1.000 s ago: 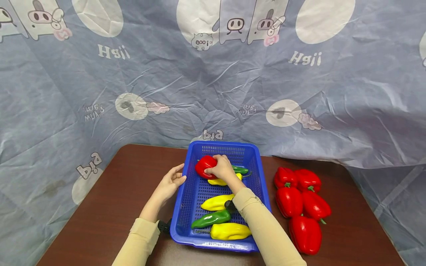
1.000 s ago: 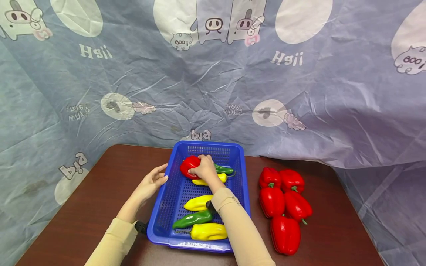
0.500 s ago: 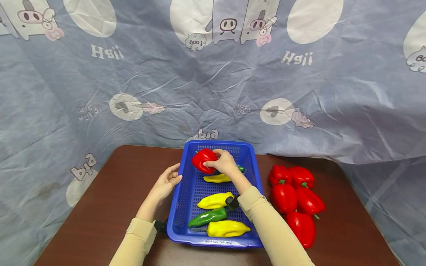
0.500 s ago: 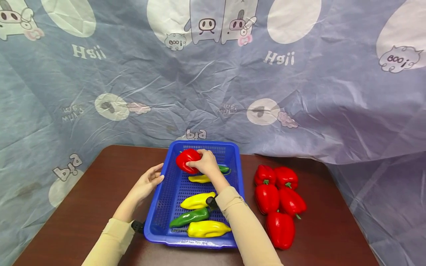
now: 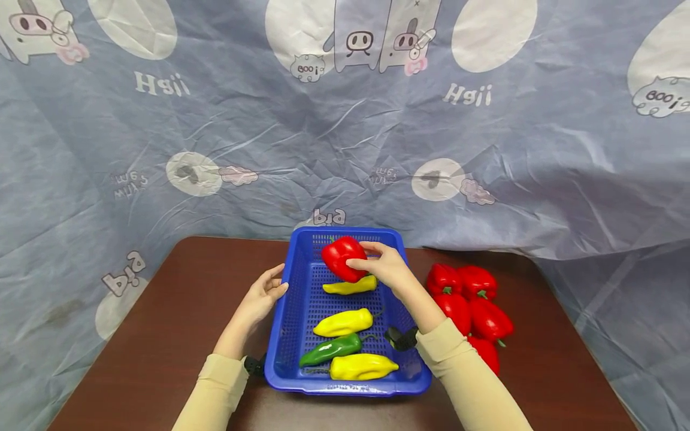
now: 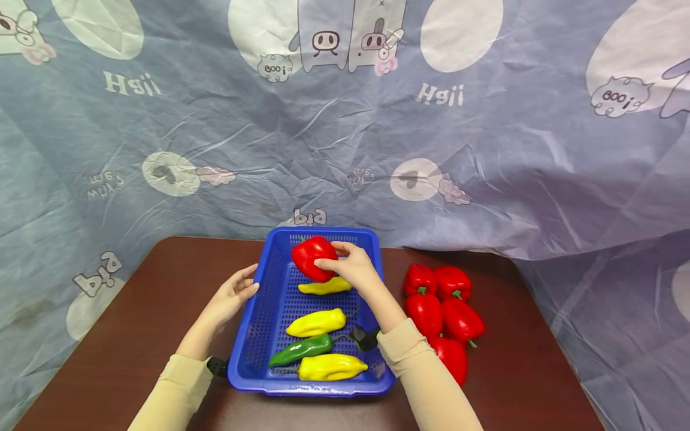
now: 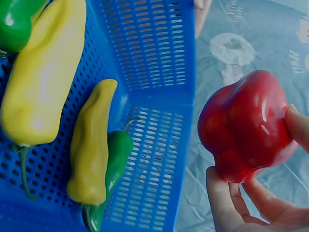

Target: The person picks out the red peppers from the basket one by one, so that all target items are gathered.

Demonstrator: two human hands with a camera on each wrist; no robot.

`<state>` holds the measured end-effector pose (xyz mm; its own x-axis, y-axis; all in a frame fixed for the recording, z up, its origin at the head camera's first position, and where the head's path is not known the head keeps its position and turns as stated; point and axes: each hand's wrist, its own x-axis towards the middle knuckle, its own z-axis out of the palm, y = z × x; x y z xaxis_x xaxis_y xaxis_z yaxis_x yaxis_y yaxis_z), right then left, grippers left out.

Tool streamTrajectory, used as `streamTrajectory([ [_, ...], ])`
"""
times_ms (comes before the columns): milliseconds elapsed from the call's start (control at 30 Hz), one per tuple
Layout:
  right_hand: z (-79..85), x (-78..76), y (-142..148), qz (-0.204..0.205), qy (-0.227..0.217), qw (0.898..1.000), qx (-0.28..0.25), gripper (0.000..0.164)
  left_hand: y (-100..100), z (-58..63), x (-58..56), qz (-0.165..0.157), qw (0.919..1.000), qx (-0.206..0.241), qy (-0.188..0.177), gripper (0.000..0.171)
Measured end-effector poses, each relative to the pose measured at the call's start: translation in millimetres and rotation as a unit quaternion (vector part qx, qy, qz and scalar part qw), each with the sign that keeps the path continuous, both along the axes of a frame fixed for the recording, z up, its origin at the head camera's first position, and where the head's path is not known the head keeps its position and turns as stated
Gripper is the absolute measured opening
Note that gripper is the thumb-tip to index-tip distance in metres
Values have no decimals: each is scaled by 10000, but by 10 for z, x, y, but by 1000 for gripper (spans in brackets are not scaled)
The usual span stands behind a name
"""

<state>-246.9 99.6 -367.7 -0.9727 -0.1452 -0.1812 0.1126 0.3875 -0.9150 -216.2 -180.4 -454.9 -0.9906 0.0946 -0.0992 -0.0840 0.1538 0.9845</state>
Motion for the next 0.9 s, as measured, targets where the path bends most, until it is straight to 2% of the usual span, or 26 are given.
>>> streamTrajectory([
  [567,70,585,738,-288,-26,9996,-68,69,-2,-2,-12,-22,10000,78,-2,57],
  [900,-16,964,1244,-714,-208,9969,242,70,13,-6,-11,11,9996,273,1,56],
])
